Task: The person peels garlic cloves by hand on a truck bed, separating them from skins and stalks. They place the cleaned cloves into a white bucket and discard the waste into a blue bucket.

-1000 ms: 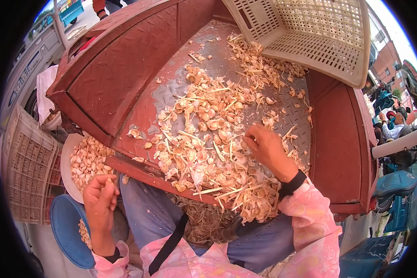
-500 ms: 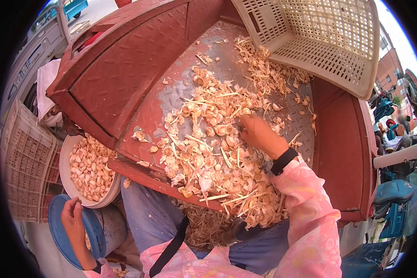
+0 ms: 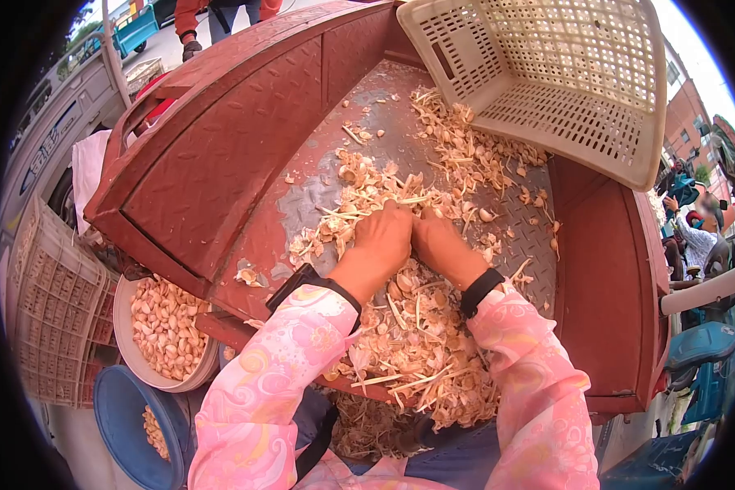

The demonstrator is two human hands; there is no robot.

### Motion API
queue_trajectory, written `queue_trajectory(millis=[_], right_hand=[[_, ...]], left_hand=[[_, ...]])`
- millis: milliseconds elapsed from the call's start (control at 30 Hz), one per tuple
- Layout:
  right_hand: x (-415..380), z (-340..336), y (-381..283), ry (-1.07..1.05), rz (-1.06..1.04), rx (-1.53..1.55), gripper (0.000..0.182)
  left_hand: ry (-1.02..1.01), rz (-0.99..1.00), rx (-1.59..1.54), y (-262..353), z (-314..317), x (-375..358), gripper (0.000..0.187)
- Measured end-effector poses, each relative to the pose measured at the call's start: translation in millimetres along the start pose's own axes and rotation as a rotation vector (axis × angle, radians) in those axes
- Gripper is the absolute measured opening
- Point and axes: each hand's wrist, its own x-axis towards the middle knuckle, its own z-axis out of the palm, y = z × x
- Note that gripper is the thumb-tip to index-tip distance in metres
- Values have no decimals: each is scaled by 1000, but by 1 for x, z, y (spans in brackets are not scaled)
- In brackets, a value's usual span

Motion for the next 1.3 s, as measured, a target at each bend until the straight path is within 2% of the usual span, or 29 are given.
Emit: queue_trajectory(millis=[67, 133, 200, 233, 333, 367, 467, 500, 600, 700, 733, 767, 800, 833, 867, 900, 967, 1067, 1167, 1233, 1267, 1300], right_hand=[[-10, -5, -4, -91, -24, -92, 19], [-22, -5, -3, -93, -49, -80, 23], [-32, -16, -4, -151, -12, -42, 23], [-38, -16, -3, -95, 30, -27, 25], [-53, -21, 10, -181, 248, 567, 23], [-57, -26, 9, -195, 340, 749, 20], [-75, -42, 1, -234, 619, 1292, 14], [-81, -44, -2, -204, 634, 1360, 14], [-93, -54, -17, -159, 632, 1539, 18], [-92, -70, -55, -216, 481, 1301, 20], [-95, -65, -62, -170, 410, 1223, 20], [-98, -60, -69, -123, 340, 1146, 20], [-98, -59, -76, -70, 271, 1067, 20], [-98, -69, -81, -97, 409, 1145, 21], [-100, -73, -80, -96, 435, 1166, 21], [-103, -77, -78, -96, 463, 1185, 21], [-112, -74, -72, -52, 490, 1200, 24], [-115, -61, -70, 192, 445, 870, 27], [-113, -67, -77, 383, 208, 462, 27], [-112, -78, -83, 165, 207, 703, 25], [-113, -80, -87, 47, 210, 825, 24], [-112, -77, -92, 38, 177, 904, 19]], left_hand=[[-68, -43, 96, -3, 13, 9, 15], [-133, -42, 154, -7, 24, 14, 13], [-106, 31, 154, -7, 25, 7, 12], [-92, 68, 153, -6, 24, 2, 12], [-174, 106, 210, -5, 15, -13, 14], [-120, 109, 154, -6, 11, -22, 15], [-101, -145, -245, 6, -15, -48, 20], [-196, -274, -507, 4, -18, -55, 23], [-222, -612, -1355, 18, -28, -87, 23], [-180, -784, -1821, 37, -13, -106, 23], [-149, -836, -1974, 39, -5, -110, 23], [-166, -760, -2094, 29, 12, -113, 24], [-147, -766, -2167, 27, 16, -116, 24], [-134, -769, -2240, 27, 20, -117, 25], [-123, -770, -2318, 29, 18, -119, 25], [-85, -832, -2256, 31, 14, -120, 27], [-144, -799, -2190, 28, 12, -125, 27], [-204, -694, -2161, 20, 7, -132, 21], [-238, -599, -2012, 18, -4, -142, 17], [-252, -603, -1841, 22, -12, -149, 16], [-227, -545, -1753, 25, -13, -154, 17], [-203, -487, -1663, 27, -13, -158, 17]])
